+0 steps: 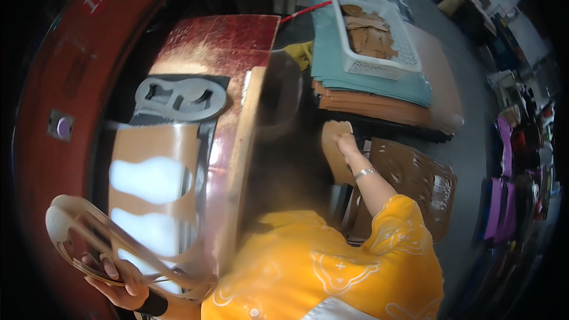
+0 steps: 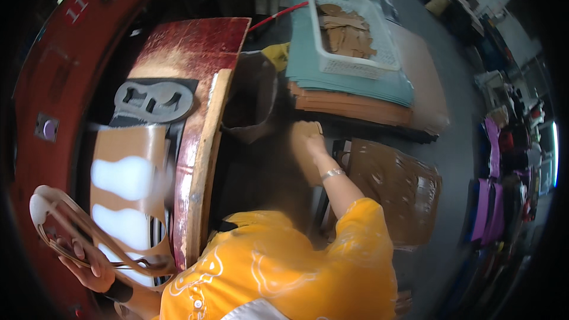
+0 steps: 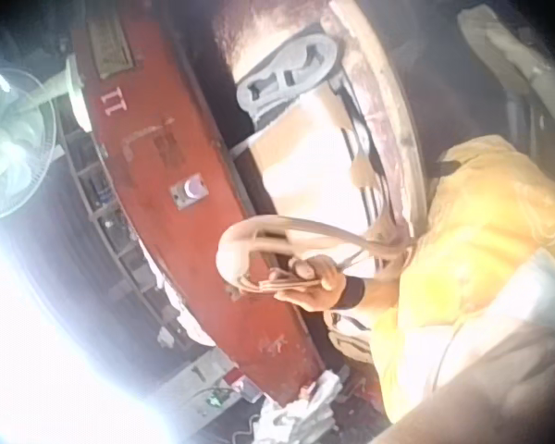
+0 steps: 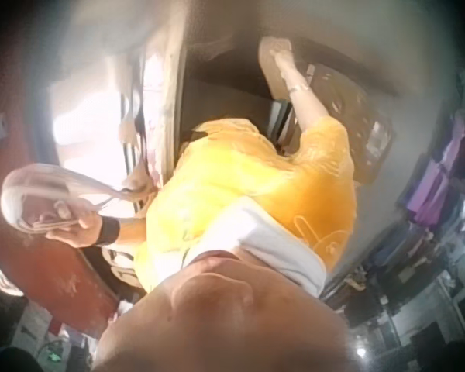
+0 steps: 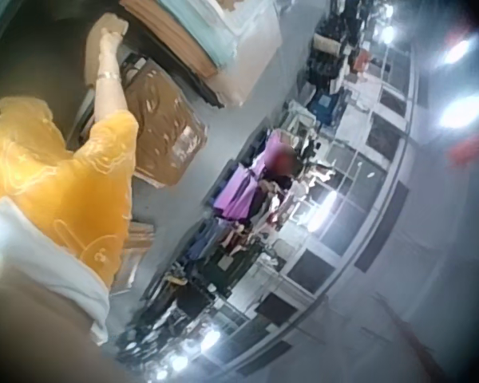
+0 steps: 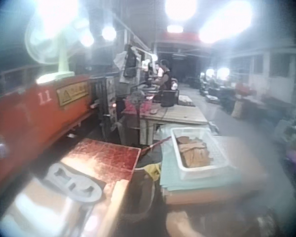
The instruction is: The person operates a die-cutting machine to cut shapes from cardboard sheets. They repeatedly place a sheet into the machine, press a button to activate the press, and then remove the cut pieces. The cut shapes are separated from the surrounding material and placed into a nearby container.
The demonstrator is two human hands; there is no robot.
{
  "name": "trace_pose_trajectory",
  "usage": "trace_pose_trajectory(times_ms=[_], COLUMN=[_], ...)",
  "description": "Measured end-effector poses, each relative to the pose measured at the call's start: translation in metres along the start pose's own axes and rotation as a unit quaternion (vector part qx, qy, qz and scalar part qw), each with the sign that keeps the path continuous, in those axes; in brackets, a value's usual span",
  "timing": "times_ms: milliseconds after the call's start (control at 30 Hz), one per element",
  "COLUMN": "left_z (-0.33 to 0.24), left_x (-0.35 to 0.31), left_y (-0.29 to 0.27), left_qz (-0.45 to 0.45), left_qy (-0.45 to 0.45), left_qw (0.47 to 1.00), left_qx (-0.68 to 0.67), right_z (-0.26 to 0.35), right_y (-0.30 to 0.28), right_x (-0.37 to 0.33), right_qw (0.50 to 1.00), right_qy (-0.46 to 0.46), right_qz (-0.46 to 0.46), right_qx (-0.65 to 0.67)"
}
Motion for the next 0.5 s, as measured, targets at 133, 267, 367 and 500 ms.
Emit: trace_pose_trajectory(times_ms=[133, 267, 367, 500], left_z=[0.008, 0.013, 0.015, 0.009], left_x=[-0.003, -0.021, -0.036, -0.05], left_y=[-0.002, -0.016, -0.024, -0.021], left_qz=[-0.091, -0.098, -0.087, -0.095], left_qy=[-0.019, -0.018, -0.016, -0.038], left_qw=[0.995, 0.995, 0.995, 0.995], left_qx=[0.028, 0.022, 0.041, -0.022], right_z=[0.107, 0.224, 0.232, 0.255], right_y=[-0.05, -0.147, -0.147, -0.032], right_x=[0.083, 0.154, 0.154, 0.105], right_qw=[0.908, 0.909, 0.968, 0.979], right_qy=[0.03, -0.038, 0.021, -0.082], right_qz=[-0.07, -0.148, -0.171, -0.064], right_qx=[0.411, 0.387, 0.18, 0.174])
Point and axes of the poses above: each hand's wrist, its own x-axis towards the middle knuckle, its own y-axis out of the palm, z = x × y, the point moved 6 cm from there along x, towards the middle knuckle, and after that the axes turned 5 degrees about -y, right-handed, at the moved point
